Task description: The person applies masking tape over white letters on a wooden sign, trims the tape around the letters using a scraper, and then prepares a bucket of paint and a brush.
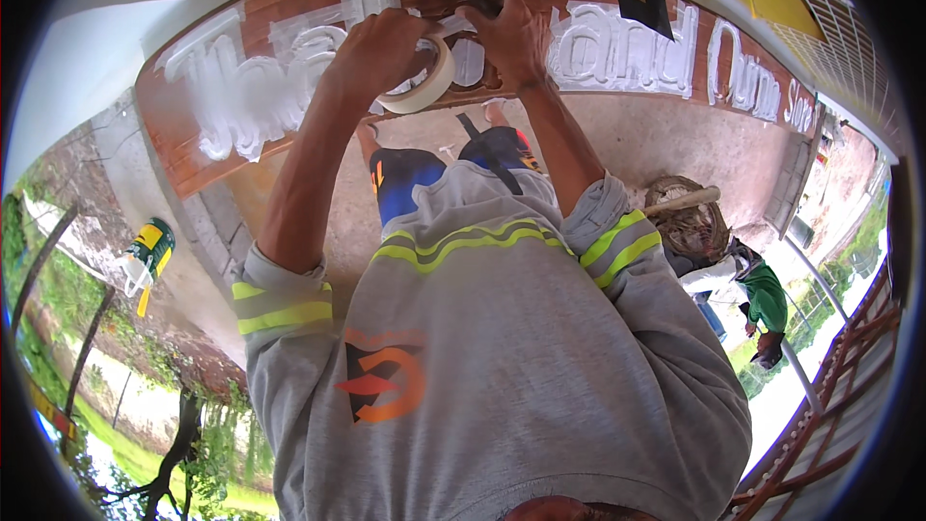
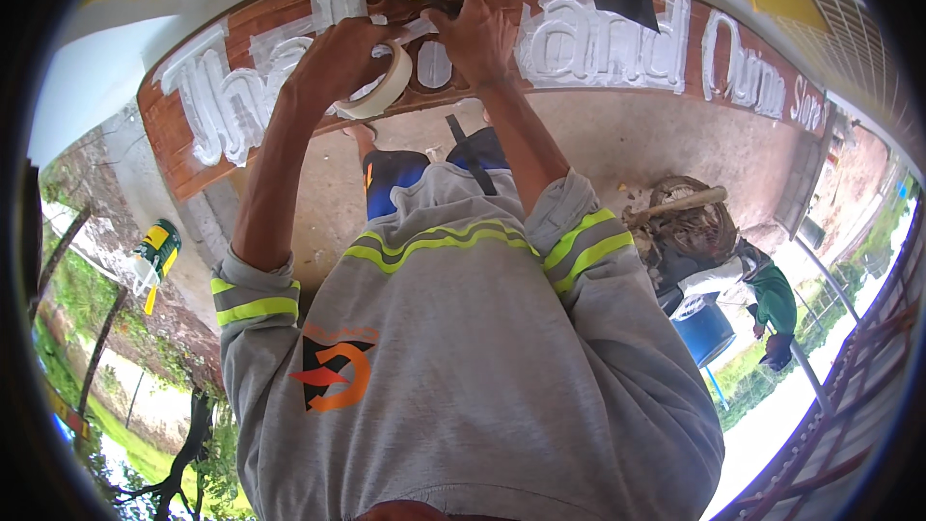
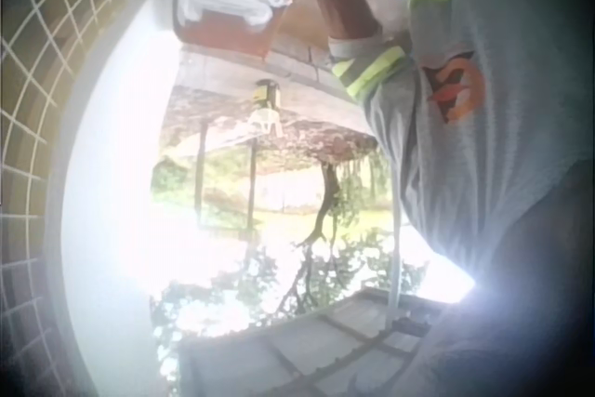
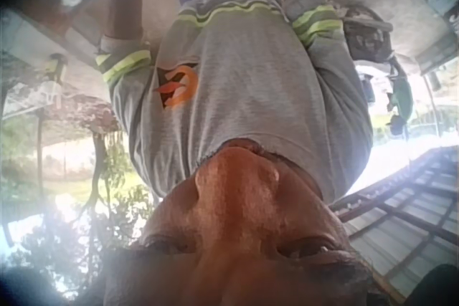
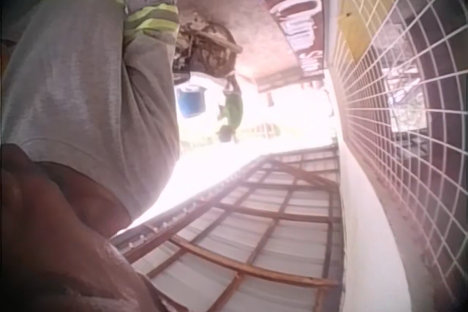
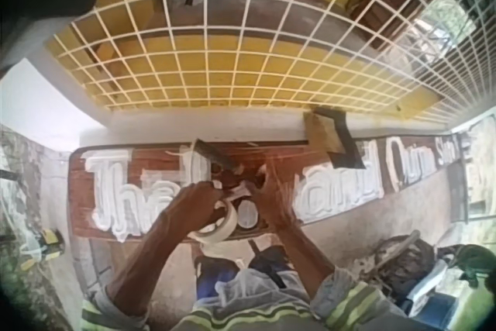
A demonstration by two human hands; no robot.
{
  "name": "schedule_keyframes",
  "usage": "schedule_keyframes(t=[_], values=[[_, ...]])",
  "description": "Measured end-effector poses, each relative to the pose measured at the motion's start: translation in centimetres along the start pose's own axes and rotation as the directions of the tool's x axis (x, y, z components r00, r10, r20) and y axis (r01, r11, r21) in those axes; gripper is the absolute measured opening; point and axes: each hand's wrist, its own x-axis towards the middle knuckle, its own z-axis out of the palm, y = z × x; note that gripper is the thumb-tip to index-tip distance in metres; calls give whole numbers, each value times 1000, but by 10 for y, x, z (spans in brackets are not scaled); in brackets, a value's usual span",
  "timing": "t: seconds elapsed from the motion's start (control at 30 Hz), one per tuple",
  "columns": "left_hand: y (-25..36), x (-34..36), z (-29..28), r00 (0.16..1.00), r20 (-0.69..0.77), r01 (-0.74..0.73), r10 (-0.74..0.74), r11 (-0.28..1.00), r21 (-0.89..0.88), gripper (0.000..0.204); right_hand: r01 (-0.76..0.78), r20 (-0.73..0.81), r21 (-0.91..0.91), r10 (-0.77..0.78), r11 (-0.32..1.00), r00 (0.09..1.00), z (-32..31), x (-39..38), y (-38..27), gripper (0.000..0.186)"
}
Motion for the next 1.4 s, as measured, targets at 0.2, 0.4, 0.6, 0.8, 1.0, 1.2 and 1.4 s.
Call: schedule_keyframes(t=[0.2,0.4,0.6,0.8,1.0,1.2,1.4], values=[[5,-7,2,999,-47,-7,11,996,84,34,-65,19,26,65,998,998,-14,-7,-8,28],[32,-8,-21,997,-34,-76,76,997,-7,33,-116,50,62,113,991,992,-17,-14,1,20],[14,-5,-12,983,-114,-144,141,989,-14,33,-124,83,67,118,990,990,-19,-13,-13,21],[19,-5,-8,975,-155,-167,157,984,-56,32,-150,94,69,143,986,985,-18,-11,-4,28],[30,-5,-23,976,-169,-150,134,985,-86,38,-249,198,91,228,964,953,-25,-10,-5,27],[25,-15,-27,977,-178,-132,114,987,-93,42,-246,248,242,185,939,951,-30,-8,-9,30],[19,-17,-21,993,-110,-45,31,991,-128,45,-245,277,202,184,948,943,-34,4,-10,35]])
